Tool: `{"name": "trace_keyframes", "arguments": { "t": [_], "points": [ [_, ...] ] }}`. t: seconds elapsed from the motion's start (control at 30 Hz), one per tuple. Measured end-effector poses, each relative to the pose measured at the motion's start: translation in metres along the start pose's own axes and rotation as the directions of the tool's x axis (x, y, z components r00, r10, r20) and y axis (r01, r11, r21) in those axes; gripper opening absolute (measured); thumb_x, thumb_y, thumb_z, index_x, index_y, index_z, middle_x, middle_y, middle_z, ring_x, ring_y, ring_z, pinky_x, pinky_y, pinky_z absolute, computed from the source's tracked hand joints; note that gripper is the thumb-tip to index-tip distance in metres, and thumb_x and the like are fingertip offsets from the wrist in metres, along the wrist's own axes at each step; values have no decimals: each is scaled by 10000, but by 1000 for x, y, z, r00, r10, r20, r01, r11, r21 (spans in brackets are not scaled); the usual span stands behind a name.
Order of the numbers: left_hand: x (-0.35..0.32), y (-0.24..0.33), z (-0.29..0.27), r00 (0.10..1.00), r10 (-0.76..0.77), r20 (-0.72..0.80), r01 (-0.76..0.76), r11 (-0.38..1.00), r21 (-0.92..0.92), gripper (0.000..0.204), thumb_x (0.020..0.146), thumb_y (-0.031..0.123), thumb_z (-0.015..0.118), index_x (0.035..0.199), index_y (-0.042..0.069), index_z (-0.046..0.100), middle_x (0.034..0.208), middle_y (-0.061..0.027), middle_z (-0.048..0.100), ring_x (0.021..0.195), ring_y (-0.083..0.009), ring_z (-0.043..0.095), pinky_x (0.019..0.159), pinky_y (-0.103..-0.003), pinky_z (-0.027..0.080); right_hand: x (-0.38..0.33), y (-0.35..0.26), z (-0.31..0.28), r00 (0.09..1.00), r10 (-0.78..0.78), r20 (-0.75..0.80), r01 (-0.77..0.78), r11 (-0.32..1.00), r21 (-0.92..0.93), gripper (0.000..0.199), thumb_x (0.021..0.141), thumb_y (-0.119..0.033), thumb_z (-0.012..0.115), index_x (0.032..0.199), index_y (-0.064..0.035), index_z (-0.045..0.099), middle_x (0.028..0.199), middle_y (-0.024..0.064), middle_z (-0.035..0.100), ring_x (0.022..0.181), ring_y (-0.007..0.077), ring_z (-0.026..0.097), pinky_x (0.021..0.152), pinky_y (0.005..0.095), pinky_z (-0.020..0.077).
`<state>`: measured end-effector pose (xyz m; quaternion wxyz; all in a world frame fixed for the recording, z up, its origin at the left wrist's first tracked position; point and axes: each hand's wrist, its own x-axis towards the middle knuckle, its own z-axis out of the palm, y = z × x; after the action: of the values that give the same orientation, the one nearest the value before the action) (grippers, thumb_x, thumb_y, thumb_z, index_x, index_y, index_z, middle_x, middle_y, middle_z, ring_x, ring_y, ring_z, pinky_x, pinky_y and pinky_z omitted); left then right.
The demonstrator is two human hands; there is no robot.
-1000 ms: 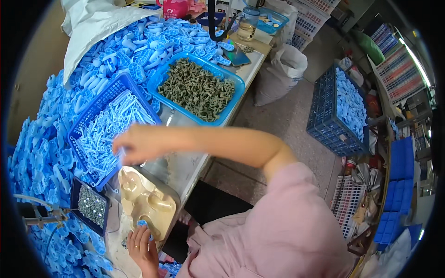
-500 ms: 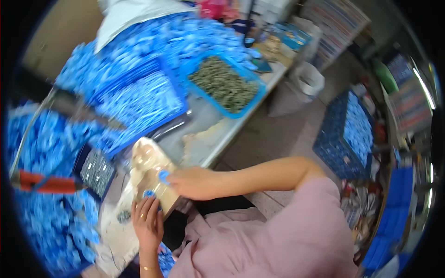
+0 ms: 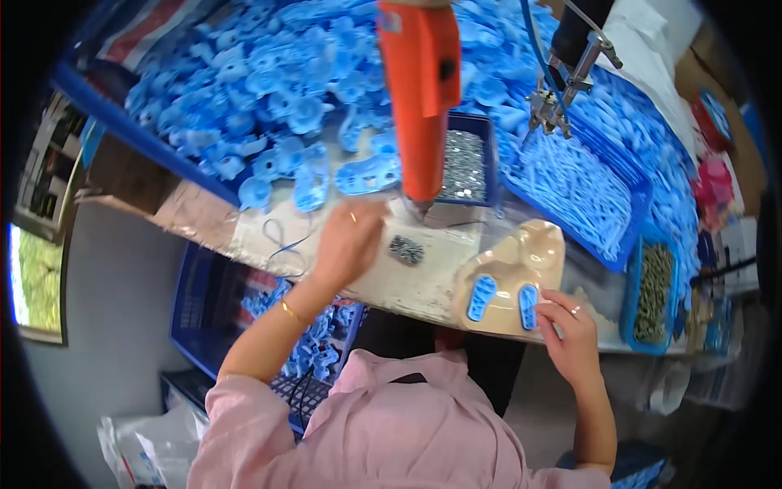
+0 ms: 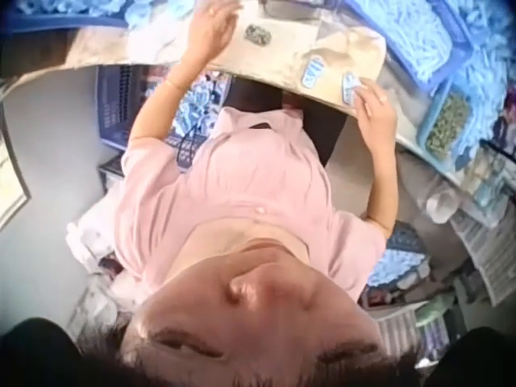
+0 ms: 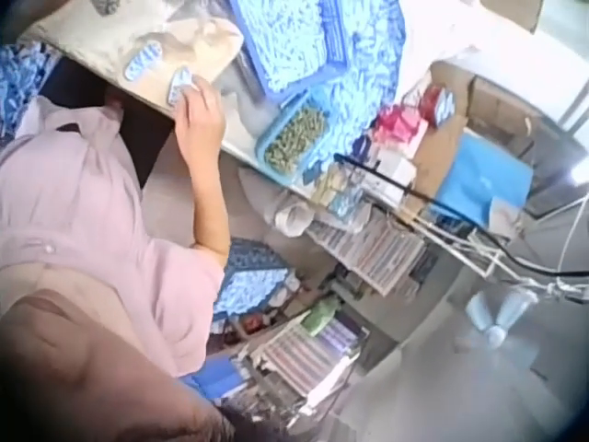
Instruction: Assembling blue plastic toy parts by inserting metal components and using an industrial press tool.
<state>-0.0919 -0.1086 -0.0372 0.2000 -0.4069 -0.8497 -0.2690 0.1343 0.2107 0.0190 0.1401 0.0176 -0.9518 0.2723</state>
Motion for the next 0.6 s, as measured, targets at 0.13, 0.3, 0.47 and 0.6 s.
{"name": "trace_keyframes", "arguments": {
  "t": [0.13, 0.3, 0.47, 0.6],
  "points": [
    [4, -66, -5, 998, -51, 40, 38, 961, 274, 238, 876, 86, 651, 1114, 80, 638, 1198, -64, 648, 1163, -325, 562, 979, -455, 441, 10, 1, 9, 999, 15, 46, -17, 999, 43, 128, 849, 15, 702, 972, -19, 716, 1087, 127, 704, 905, 278, 685, 706, 329, 538],
    [5, -77, -11, 980, 30, 198, -111, 904, 412, 194, 847, 85, 587, 1038, 90, 624, 1164, -49, 641, 1156, -287, 560, 987, -442, 446, 18, -4, 22, 993, -36, 109, 24, 994, 111, 110, 862, 13, 696, 968, -10, 716, 996, 124, 707, 857, 249, 674, 671, 311, 533],
    [0, -75, -48, 997, 63, 37, -73, 909, 410, 180, 825, 81, 638, 1004, 93, 626, 1096, -62, 657, 1133, -294, 577, 954, -427, 461, 11, -3, 17, 992, 38, 123, -55, 989, 137, 115, 862, 14, 695, 973, -9, 717, 957, 131, 706, 837, 262, 677, 676, 313, 530],
    [-8, -45, -53, 989, 49, -141, -37, 995, 90, 235, 777, 18, 722, 988, 104, 665, 1006, -56, 682, 1021, -294, 615, 876, -406, 485, 8, -6, 13, 997, 69, 34, -72, 991, 113, 114, 863, 18, 691, 972, -5, 717, 954, 133, 710, 805, 256, 679, 670, 306, 527]
  ]
}}
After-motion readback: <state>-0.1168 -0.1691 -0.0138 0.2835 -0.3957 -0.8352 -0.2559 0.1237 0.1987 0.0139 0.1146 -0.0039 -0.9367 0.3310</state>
